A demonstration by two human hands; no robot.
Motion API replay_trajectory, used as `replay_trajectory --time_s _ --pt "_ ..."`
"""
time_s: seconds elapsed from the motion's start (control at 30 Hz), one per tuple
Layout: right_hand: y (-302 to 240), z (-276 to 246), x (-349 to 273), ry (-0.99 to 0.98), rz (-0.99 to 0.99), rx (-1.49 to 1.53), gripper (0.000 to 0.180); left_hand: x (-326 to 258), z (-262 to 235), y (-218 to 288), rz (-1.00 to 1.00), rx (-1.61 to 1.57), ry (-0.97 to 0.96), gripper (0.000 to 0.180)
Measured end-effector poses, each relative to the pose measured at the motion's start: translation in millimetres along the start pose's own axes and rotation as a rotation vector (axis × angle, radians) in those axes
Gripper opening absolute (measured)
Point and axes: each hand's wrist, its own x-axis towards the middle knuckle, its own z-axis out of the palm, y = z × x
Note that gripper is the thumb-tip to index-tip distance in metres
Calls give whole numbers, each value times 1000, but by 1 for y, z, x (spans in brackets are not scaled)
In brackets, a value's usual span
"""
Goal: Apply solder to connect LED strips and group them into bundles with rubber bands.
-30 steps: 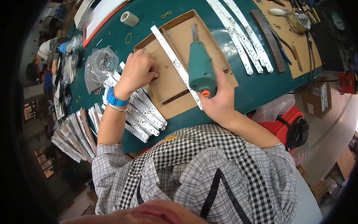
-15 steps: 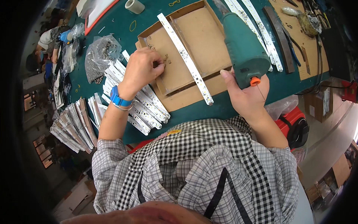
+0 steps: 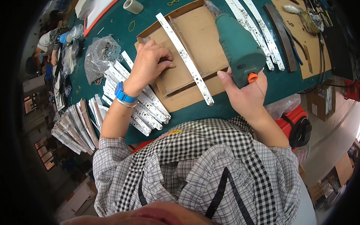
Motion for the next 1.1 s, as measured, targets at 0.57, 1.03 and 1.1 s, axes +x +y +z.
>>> replay_trajectory --time_s 0.57,1.03,1.1 --pt "-35 29 14 -153 285 416 16 -30 -28 68 46 -801 344 19" --pt "-31 33 17 -184 299 369 31 -22 -28 83 327 -246 419 35" --pt "-28 34 16 -197 300 349 25 -23 -28 82 247 -343 383 29"
